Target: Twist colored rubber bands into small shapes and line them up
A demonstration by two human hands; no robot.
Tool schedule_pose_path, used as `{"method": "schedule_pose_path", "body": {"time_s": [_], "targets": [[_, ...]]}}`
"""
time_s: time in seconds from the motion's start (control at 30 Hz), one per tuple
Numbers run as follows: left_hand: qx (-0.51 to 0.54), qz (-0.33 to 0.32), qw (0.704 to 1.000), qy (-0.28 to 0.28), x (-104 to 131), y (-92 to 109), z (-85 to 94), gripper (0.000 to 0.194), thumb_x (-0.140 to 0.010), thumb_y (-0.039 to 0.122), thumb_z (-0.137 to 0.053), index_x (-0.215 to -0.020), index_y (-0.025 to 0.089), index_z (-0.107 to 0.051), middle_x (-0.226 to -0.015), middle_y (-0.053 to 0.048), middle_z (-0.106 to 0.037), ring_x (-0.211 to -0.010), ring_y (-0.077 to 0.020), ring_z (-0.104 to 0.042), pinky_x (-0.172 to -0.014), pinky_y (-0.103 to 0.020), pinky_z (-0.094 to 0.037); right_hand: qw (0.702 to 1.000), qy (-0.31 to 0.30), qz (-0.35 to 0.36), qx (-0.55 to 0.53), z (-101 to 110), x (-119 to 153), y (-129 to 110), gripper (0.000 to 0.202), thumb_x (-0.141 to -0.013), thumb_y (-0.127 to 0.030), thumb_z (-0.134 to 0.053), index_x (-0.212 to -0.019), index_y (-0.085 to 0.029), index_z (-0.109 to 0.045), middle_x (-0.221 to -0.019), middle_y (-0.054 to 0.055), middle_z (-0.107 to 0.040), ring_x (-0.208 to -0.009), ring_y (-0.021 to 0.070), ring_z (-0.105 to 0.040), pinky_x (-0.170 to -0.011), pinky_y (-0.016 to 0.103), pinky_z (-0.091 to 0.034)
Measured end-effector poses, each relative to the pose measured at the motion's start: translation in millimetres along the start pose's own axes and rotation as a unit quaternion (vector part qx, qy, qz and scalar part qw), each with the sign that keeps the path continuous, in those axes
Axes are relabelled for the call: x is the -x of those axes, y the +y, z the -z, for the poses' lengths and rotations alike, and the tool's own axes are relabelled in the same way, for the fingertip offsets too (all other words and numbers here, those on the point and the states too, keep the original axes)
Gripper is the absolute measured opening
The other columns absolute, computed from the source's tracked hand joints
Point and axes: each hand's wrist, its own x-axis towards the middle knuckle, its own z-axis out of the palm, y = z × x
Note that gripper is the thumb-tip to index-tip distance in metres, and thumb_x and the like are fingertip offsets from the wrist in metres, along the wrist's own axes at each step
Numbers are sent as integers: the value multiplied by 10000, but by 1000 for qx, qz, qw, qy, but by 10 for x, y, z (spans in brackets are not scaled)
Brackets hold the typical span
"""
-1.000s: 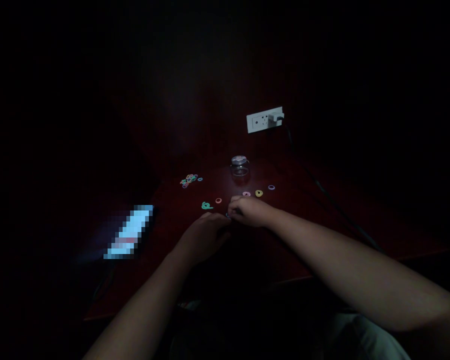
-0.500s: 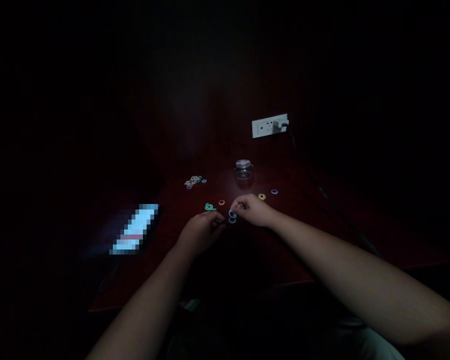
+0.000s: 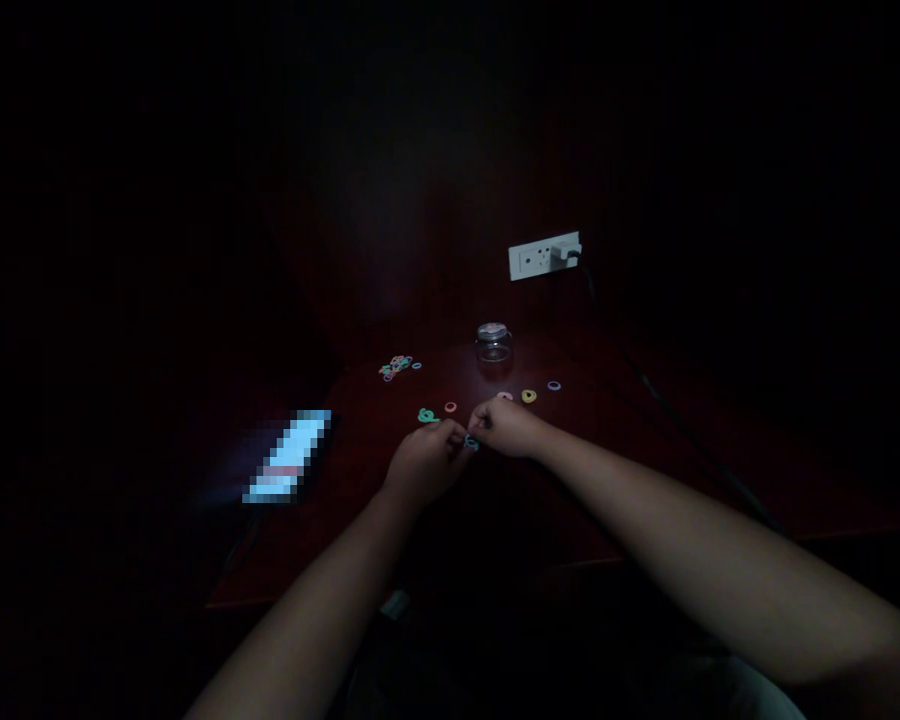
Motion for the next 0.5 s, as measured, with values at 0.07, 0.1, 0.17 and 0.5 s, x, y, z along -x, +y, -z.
{"method": "schedule_pose_path", "body": {"time_s": [0.07, 0.1, 0.17, 0.5], "targets": [[0, 1, 1000, -1, -2, -12, -7, 149, -711, 320, -528, -817, 220, -558, -774, 8, -604, -653, -112, -532, -571, -213, -390, 1000, 3, 1, 4, 8, 3, 0, 128, -664, -167, -503, -638, -156, -628, -609, 16, -627, -539, 101, -535, -518, 192, -367], [1, 1, 1000, -1, -4, -19, -11, 150, -711, 317, -527, -822, 221, -559, -778, 10, -604, -648, -108, -531, -573, -210, -392, 1000, 3, 1, 4, 12, 2, 3, 128, -665, -167, -503, -648, -155, -630, -619, 16, -629, -548, 100, -537, -524, 190, -368], [1, 2, 1000, -1, -12, -29, -22, 153, -713, 310, -526, -836, 225, -560, -786, 15, -603, -642, -101, -528, -580, -204, -398, 1000, 2, -4, 1, 22, -1, 15, 133, -668, -165, -500, -681, -153, -632, -644, 14, -632, -558, 95, -538, -526, 182, -368], [-78, -42, 996, -20, -172, -28, -100, 199, -775, 342, -441, -891, 240, -567, -886, -6, -589, -773, -127, -536, -685, -225, -408, 996, 27, -44, -78, 188, 3, 85, 164, -738, -129, -415, -784, -145, -571, -642, 4, -639, -512, 73, -526, -501, 166, -372]]}}
